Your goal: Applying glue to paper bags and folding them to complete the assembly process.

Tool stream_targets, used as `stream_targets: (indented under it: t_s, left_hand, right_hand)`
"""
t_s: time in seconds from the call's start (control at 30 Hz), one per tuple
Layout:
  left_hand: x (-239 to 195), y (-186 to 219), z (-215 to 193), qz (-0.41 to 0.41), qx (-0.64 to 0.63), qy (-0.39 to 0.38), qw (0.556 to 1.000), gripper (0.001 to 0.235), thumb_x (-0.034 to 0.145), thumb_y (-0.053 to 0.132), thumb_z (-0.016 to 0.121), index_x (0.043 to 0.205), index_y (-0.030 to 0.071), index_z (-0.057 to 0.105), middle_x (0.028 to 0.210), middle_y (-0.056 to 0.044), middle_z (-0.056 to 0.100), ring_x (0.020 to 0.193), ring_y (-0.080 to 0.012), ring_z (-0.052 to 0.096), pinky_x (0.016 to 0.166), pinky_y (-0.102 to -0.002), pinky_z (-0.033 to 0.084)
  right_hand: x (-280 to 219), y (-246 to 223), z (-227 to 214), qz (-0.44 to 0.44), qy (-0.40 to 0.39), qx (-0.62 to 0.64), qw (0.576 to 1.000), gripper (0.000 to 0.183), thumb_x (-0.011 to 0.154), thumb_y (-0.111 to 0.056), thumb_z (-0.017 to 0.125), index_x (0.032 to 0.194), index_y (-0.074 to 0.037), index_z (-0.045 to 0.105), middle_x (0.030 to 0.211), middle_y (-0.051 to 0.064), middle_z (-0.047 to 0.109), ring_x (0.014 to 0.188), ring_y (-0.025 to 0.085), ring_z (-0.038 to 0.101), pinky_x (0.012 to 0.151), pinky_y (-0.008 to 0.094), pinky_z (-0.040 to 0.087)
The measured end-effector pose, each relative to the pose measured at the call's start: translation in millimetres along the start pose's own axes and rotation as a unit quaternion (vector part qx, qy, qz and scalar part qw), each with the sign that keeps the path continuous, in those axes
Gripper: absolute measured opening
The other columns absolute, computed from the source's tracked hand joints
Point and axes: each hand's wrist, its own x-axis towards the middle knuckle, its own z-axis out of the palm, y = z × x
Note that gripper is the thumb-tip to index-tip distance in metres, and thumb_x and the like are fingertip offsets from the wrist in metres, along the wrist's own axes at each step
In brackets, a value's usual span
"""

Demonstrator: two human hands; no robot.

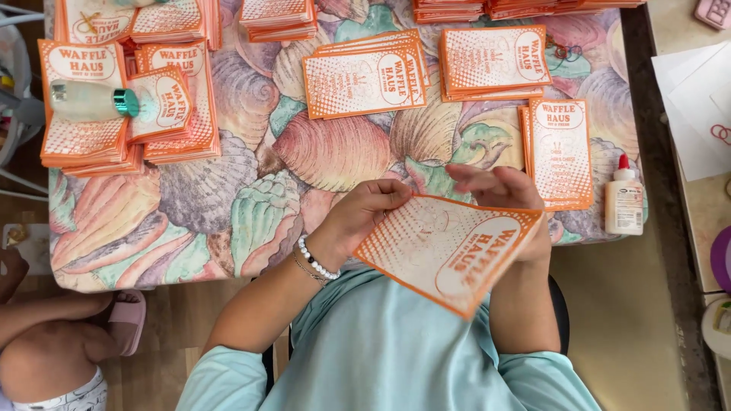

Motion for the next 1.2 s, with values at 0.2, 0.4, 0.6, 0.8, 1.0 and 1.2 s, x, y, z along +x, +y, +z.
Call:
stream_targets:
  t_s: [0.2,0.4,0.6,0.8,1.0,1.2]
  left_hand:
    - [-19.8,0.8,48.1,-0.023,0.098,-0.018,0.995,0.011,0.09,0.013,0.078,0.094,0.004,0.072,0.067,0.005,0.066,0.061,-0.0043,0.071,0.062,-0.019,0.059]
    - [2.3,57.7,19.3,0.394,0.404,0.126,0.816,0.055,0.081,0.016,0.09,0.126,0.006,0.06,0.09,-0.005,0.065,0.089,-0.0158,0.068,0.083,-0.03,0.056]
    - [48.2,154.0,-42.7,0.429,0.74,0.185,0.483,0.048,0.095,0.018,0.076,0.136,0.001,0.057,0.134,-0.017,0.062,0.125,-0.0351,0.057,0.105,-0.047,0.047]
    - [81.5,181.1,-37.6,0.279,0.822,0.067,0.492,0.08,0.092,0.043,0.077,0.155,0.008,0.042,0.163,-0.019,0.03,0.15,-0.0399,0.027,0.119,-0.058,0.025]
    - [88.3,184.8,-24.2,0.187,0.876,0.047,0.441,0.13,0.063,0.084,0.073,0.163,0.016,0.025,0.168,-0.02,0.017,0.154,-0.0374,0.016,0.123,-0.056,0.011]
    - [98.0,190.2,-22.9,0.191,0.91,0.052,0.365,0.134,0.062,0.087,0.076,0.164,0.016,0.026,0.142,-0.012,0.05,0.129,-0.0312,0.048,0.107,-0.053,0.03]
  right_hand:
    - [6.5,-15.7,8.3,0.059,0.016,-0.014,0.998,0.066,0.089,-0.013,0.073,0.141,0.012,0.043,0.091,0.035,0.068,0.118,0.062,0.056,0.11,0.074,0.03]
    - [-30.6,-48.9,-44.4,0.081,0.361,-0.433,0.822,0.036,0.101,0.005,0.073,0.134,0.004,0.058,0.092,0.016,0.065,0.082,0.021,0.064,0.075,0.033,0.054]
    - [-23.8,-90.9,-109.4,0.222,0.333,-0.644,0.652,0.042,0.104,0.006,0.052,0.144,0.0,0.062,0.086,0.005,0.052,0.071,0.014,0.044,0.068,0.032,0.039]
    - [-35.6,-67.4,-152.5,0.245,0.247,-0.741,0.575,0.05,0.097,0.005,0.059,0.147,0.01,0.055,0.123,0.025,0.067,0.1,0.039,0.064,0.087,0.051,0.051]
    - [-25.0,-53.9,-96.4,0.365,0.215,-0.765,0.485,0.081,0.088,-0.059,0.075,0.151,-0.012,0.056,0.154,0.033,0.043,0.138,0.051,0.042,0.1,0.067,0.04]
    - [-21.9,-52.9,-86.6,0.41,0.267,-0.735,0.47,0.089,0.086,-0.062,0.076,0.153,-0.008,0.052,0.154,0.031,0.042,0.135,0.052,0.043,0.104,0.065,0.037]
